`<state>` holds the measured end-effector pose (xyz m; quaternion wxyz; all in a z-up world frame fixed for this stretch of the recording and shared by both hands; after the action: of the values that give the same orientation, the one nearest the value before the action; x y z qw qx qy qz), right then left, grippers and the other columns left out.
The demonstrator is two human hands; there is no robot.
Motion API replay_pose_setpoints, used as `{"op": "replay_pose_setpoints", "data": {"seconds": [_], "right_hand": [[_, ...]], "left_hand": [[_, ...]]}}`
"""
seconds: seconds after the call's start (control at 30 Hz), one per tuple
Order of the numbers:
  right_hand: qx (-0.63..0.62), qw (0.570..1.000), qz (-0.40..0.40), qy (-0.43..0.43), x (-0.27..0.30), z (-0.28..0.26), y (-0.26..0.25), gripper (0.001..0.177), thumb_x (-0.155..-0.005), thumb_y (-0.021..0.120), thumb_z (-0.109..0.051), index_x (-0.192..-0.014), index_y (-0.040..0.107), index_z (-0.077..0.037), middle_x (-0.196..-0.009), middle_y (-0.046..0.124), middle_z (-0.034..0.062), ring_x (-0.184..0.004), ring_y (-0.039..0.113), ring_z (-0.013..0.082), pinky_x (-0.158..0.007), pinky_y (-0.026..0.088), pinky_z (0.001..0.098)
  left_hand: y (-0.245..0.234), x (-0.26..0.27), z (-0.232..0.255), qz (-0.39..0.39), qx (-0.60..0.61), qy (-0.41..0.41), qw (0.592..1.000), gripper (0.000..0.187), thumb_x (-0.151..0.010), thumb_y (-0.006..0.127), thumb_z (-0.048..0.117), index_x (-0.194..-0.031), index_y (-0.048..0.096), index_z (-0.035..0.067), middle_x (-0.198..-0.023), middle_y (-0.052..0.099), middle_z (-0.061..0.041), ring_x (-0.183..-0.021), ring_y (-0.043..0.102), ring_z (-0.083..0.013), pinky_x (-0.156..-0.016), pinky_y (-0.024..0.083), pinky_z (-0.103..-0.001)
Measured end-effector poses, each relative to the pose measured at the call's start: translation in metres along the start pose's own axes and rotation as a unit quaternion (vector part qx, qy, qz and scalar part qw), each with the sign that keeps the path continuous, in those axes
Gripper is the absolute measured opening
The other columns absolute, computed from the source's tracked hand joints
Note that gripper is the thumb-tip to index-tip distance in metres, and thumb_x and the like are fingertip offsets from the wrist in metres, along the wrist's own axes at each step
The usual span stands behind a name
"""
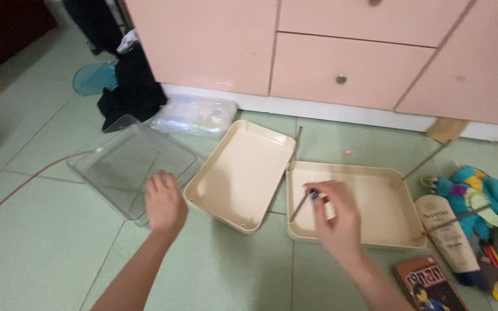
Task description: The person assembles a two-tier plastic storage cart by inserting metal rods into beige trays and stacking them. They then place a clear plastic lid on top and arrange toys and a lotion bottle on the shelves.
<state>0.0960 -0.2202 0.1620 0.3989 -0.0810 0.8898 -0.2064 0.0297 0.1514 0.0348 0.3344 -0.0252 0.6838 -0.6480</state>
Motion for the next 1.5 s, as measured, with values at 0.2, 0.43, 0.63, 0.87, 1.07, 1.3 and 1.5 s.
{"op": "replay_pose_setpoints", "data": {"seconds": [0.2,0.43,0.63,0.87,1.07,1.3,1.5], "right_hand": [[0.124,0.992,0.004,-0.017,0.02,-0.025,0.054,0.026,-0.082,0.069,0.0,-0.107,0.068,-0.004,-0.113,0.062,0.0118,-0.108,0.059,0.0305,-0.092,0.049,0.0415],[0.084,0.99,0.054,0.101,0.047,0.011,0.064,0.046,-0.084,0.068,0.003,-0.127,0.051,-0.001,-0.129,0.049,0.0185,-0.112,0.052,0.0325,-0.09,0.05,0.0386],[0.039,0.992,0.002,0.119,0.058,0.006,0.086,0.045,-0.082,0.068,0.003,-0.125,0.052,-0.003,-0.121,0.054,0.0133,-0.101,0.058,0.0233,-0.087,0.052,0.0356],[0.018,0.992,-0.037,0.119,0.037,-0.008,0.088,0.046,-0.084,0.069,0.002,-0.127,0.053,-0.004,-0.115,0.058,0.0102,-0.103,0.058,0.0211,-0.085,0.052,0.0356],[-0.118,0.966,-0.052,0.224,0.011,0.025,0.084,0.046,-0.093,0.062,-0.008,-0.137,0.048,-0.004,-0.123,0.062,0.0109,-0.107,0.064,0.0207,-0.086,0.056,0.0334],[-0.31,0.853,-0.103,0.407,-0.033,0.043,0.045,0.081,-0.101,0.047,-0.038,-0.163,0.004,-0.007,-0.137,0.058,0.0163,-0.118,0.066,0.0229,-0.102,0.056,0.0341],[-0.276,0.858,-0.081,0.426,-0.051,0.027,-0.029,0.101,-0.097,0.056,-0.033,-0.156,-0.023,-0.008,-0.137,0.06,0.0185,-0.112,0.067,0.0279,-0.097,0.057,0.0393]], "left_hand": [[0.071,0.015,-0.069,-0.193,-0.08,-0.084,0.974,0.041,-0.088,0.065,0.015,-0.127,0.057,0.003,-0.127,0.063,-0.017,-0.117,0.064,-0.0314,-0.097,0.053,-0.047],[0.085,0.017,-0.078,-0.235,0.03,-0.06,0.97,0.02,-0.096,0.06,0.008,-0.116,0.06,0.011,-0.114,0.073,-0.012,-0.105,0.072,-0.0357,-0.088,0.058,-0.049],[0.053,0.012,-0.044,-0.206,0.091,-0.083,0.971,0.017,-0.095,0.059,0.005,-0.112,0.057,0.004,-0.107,0.072,-0.017,-0.099,0.074,-0.0347,-0.08,0.062,-0.047],[0.0,-0.003,0.005,-0.15,0.175,-0.085,0.969,0.011,-0.092,0.06,0.001,-0.103,0.059,0.002,-0.106,0.07,-0.021,-0.096,0.071,-0.0414,-0.079,0.059,-0.052],[-0.067,-0.02,0.075,-0.075,0.204,-0.006,0.976,0.018,-0.086,0.062,-0.001,-0.103,0.061,0.002,-0.102,0.07,-0.021,-0.091,0.071,-0.0409,-0.077,0.058,-0.052],[-0.161,0.0,0.195,-0.034,0.294,0.107,0.949,0.019,-0.084,0.063,-0.002,-0.102,0.061,0.001,-0.098,0.07,-0.02,-0.091,0.07,-0.0385,-0.074,0.058,-0.051],[-0.22,0.019,0.288,0.047,0.315,0.249,0.915,0.025,-0.074,0.062,-0.003,-0.099,0.06,0.001,-0.096,0.069,-0.017,-0.097,0.069,-0.0356,-0.071,0.059,-0.046]]}}
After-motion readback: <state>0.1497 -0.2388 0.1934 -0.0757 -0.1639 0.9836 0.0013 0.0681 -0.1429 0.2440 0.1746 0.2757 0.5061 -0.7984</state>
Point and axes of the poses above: each hand's wrist, its own x-axis away from the middle knuckle, its own y-axis out of the palm, z = x × y, the point moved 9 cm from there along -x, towards the middle knuckle
